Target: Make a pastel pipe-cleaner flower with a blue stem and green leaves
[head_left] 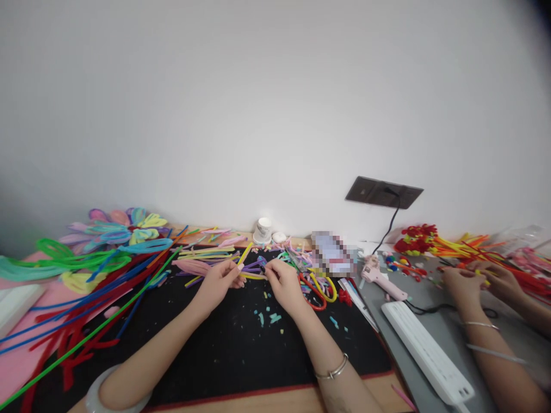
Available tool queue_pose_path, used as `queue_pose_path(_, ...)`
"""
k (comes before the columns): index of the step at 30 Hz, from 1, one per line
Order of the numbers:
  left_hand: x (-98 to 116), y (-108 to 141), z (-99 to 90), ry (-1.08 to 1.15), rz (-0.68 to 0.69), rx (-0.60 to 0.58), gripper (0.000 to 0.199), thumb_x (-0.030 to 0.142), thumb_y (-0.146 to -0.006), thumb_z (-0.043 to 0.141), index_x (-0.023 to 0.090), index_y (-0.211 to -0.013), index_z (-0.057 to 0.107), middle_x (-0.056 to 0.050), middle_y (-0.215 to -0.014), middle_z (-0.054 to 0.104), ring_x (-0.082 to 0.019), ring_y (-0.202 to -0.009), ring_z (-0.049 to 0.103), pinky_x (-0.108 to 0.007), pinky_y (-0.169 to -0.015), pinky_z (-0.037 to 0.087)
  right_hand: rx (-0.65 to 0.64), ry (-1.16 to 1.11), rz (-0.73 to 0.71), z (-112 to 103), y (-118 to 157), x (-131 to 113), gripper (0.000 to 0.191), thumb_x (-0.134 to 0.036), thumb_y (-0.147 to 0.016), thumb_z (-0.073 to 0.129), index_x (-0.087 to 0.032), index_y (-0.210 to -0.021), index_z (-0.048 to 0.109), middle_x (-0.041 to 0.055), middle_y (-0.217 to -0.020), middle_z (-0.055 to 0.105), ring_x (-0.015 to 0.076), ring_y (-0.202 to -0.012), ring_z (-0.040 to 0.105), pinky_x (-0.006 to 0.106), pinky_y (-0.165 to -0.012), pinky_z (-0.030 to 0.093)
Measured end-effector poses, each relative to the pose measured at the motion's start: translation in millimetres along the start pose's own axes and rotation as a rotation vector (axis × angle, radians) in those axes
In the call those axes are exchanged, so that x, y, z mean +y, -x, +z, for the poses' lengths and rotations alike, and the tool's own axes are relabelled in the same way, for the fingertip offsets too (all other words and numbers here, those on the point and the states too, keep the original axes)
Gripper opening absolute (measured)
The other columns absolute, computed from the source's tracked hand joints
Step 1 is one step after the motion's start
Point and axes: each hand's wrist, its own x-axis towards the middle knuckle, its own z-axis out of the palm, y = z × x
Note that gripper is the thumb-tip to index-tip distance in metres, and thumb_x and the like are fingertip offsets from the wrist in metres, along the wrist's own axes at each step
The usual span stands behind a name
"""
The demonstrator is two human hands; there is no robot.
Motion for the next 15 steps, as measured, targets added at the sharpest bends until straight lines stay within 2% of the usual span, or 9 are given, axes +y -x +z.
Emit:
queue_pose_path(4,1.7,1.0,0.1,0.087,-0.047,-0.020,0.036,0.050,-0.068,0.064,0.016,-0.065,0.049,-0.001,-0.061,0.065,-0.015,-0.062,0.062,-0.031,-0.067,0.049,-0.033,-0.166,0.087,-0.6,-0.6,0.5,0.024,-0.019,-0.086,0.044,-0.018,-0.062,0.042,-0.0033,-0.060,0.042,0.0106,-0.058,0.041,0.022,-0.057,0.032)
queue_pose_path(8,2.3,2.1,0.0,0.155,-0.091,-0.076,0.035,0.047,-0.070,0.064,0.016,-0.069,0.049,-0.001,-0.061,0.064,-0.013,-0.061,0.062,-0.027,-0.064,0.049,-0.135,-0.496,0.247,1.3,-0.2,3.0,0.027,-0.032,-0.088,0.044,-0.019,-0.065,0.043,-0.0059,-0.054,0.037,0.0085,-0.046,0.034,0.021,-0.046,0.028)
queue_pose_path(12,2.9,4.0,-0.3,0.251,-0.080,-0.139,0.031,0.042,-0.073,0.065,0.016,-0.070,0.049,0.002,-0.059,0.060,-0.009,-0.056,0.058,-0.022,-0.060,0.047,-0.199,-0.791,0.299,3.5,-0.1,5.1,0.031,-0.042,-0.084,0.050,-0.019,-0.065,0.045,-0.0069,-0.053,0.035,0.0074,-0.044,0.030,0.020,-0.043,0.030)
queue_pose_path(15,3.1,4.5,-0.7,0.280,-0.081,-0.160,0.030,0.040,-0.073,0.065,0.016,-0.068,0.048,0.002,-0.059,0.060,-0.008,-0.056,0.057,-0.021,-0.059,0.047,-0.203,-0.821,0.323,2.7,-1.1,8.1,0.032,-0.044,-0.083,0.052,-0.018,-0.065,0.047,-0.0073,-0.051,0.036,0.0067,-0.042,0.031,0.019,-0.041,0.031)
